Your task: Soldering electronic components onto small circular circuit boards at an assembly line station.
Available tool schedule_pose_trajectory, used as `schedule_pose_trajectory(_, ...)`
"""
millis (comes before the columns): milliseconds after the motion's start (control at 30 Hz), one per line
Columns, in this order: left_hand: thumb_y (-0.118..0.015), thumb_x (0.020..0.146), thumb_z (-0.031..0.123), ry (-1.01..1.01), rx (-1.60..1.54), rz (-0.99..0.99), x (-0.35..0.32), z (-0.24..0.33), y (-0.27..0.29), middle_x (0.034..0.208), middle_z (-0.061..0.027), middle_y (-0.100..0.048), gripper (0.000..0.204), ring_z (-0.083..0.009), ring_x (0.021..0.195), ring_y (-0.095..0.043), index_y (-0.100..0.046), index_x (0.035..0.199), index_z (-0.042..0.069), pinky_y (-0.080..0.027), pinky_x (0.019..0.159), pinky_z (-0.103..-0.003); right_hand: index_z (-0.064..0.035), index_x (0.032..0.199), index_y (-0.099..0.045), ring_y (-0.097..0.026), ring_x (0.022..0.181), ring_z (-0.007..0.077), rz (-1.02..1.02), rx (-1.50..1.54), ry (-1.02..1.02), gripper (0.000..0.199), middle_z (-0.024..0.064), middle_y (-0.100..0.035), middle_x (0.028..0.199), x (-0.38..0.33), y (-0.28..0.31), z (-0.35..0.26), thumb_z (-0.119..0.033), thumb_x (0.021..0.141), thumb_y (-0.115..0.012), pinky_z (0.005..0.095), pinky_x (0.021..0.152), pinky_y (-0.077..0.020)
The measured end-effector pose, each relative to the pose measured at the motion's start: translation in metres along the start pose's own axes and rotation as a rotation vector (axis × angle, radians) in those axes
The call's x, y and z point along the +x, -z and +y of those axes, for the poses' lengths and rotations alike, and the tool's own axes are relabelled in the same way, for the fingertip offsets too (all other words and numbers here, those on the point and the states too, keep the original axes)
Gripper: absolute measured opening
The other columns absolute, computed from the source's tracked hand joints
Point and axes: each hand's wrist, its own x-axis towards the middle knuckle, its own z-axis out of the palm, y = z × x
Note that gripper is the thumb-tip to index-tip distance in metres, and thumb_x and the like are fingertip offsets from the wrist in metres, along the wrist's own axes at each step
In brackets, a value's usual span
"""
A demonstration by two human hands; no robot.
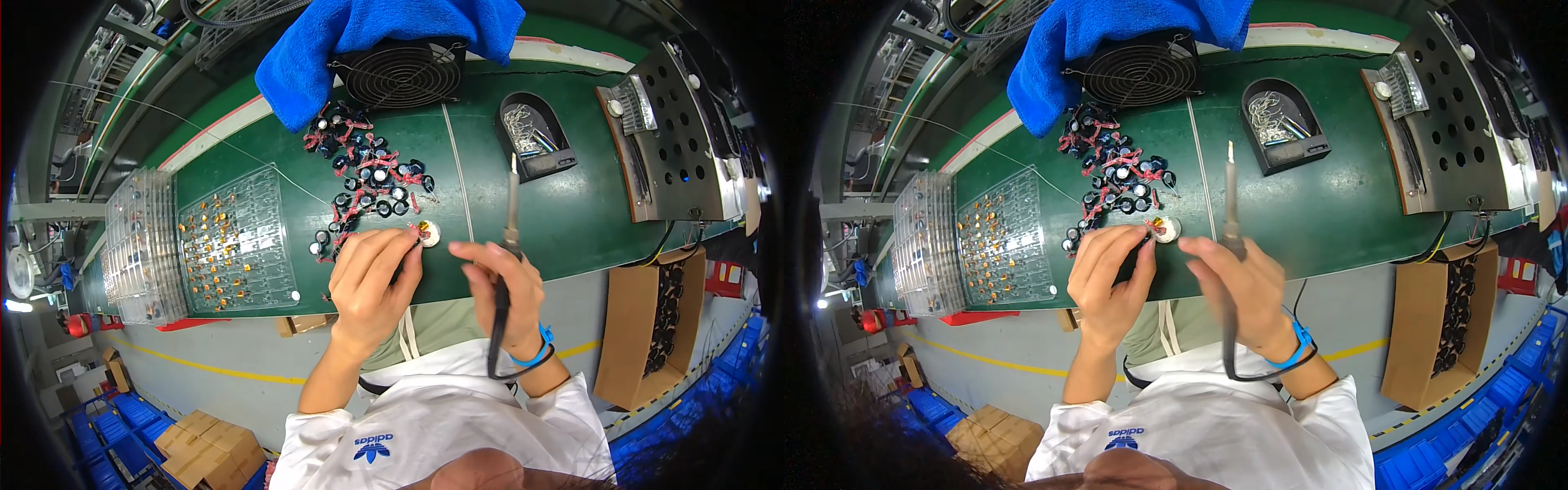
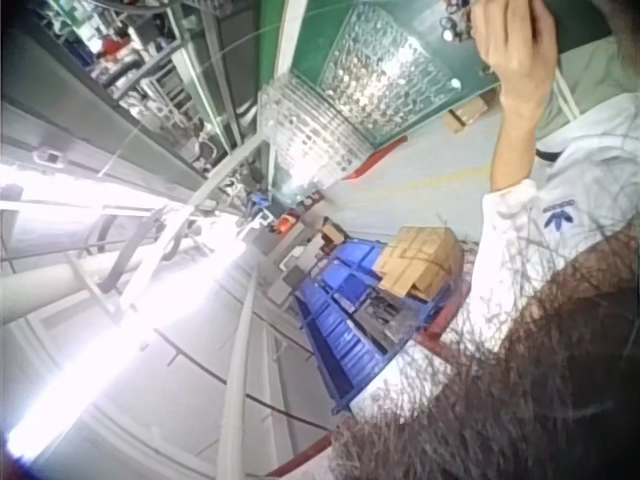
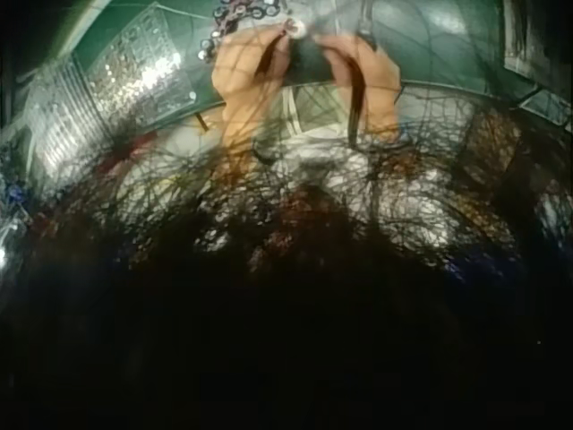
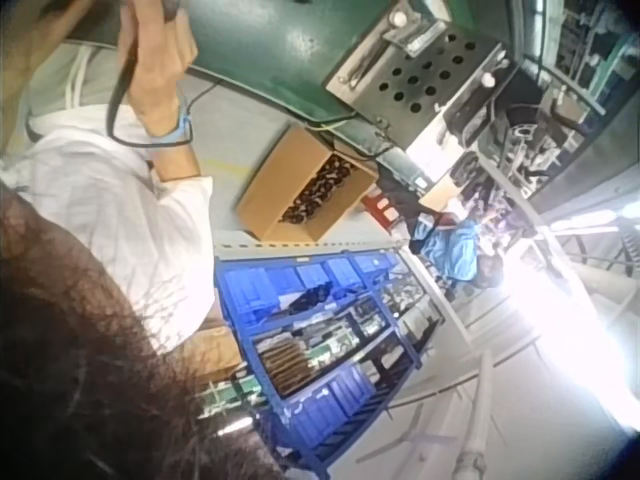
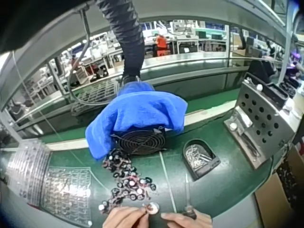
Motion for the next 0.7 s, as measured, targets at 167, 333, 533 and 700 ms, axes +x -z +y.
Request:
schedule_pose_trajectory(167, -0.083, 0.072, -0.01, -0.028, 0.027, 0.042, -0.002, -0.002, -0.004, 0.093, -0.0125, -0.075, 0.028, -0.0294, 0.083, -0.07, -0.072, 0.097, -0.003, -0.055, 0.074, -0.037, -0.0014, 0.141, -0.052, -0.056, 0.054, 0.0163, 0.031, 0.076, 0.078, 0.05, 0.0157, -0.076, 0.084, -0.03, 0.021, 0.011, -0.037, 0.106, -0.061, 0.0301, 0.052, -0.0462)
schedule_pose_trajectory(333, -0.084, 0.07, -0.01, -0.033, 0.047, 0.042, 0.001, -0.001, -0.004, 0.092, -0.0114, -0.073, 0.029, -0.0293, 0.083, -0.07, -0.072, 0.094, -0.001, -0.055, 0.073, -0.037, 0.0001, 0.121, -0.069, -0.063, 0.063, 0.0251, 0.043, 0.008, 0.175, 0.047, 0.0088, -0.07, 0.082, -0.035, 0.026, 0.016, -0.03, 0.087, -0.083, 0.0347, 0.056, -0.0493)
schedule_pose_trajectory(533, -0.084, 0.067, -0.011, -0.069, 0.063, 0.027, -0.001, -0.003, -0.007, 0.093, -0.0107, -0.073, 0.031, -0.0289, 0.083, -0.069, -0.072, 0.093, 0.0, -0.055, 0.072, -0.037, -0.0014, 0.114, -0.072, -0.064, 0.064, 0.0249, 0.022, -0.019, 0.15, 0.043, 0.0086, -0.07, 0.083, -0.033, 0.023, 0.015, -0.015, 0.075, -0.087, 0.0342, 0.057, -0.0485)
schedule_pose_trajectory(700, -0.084, 0.066, -0.012, -0.081, 0.079, 0.022, -0.001, -0.002, -0.005, 0.093, -0.0104, -0.073, 0.032, -0.0285, 0.083, -0.069, -0.072, 0.094, 0.0, -0.054, 0.072, -0.037, -0.0023, 0.114, -0.073, -0.064, 0.065, 0.0234, -0.019, -0.034, 0.153, 0.045, 0.0073, -0.07, 0.084, -0.031, 0.021, 0.015, -0.012, 0.072, -0.088, 0.034, 0.056, -0.0456)
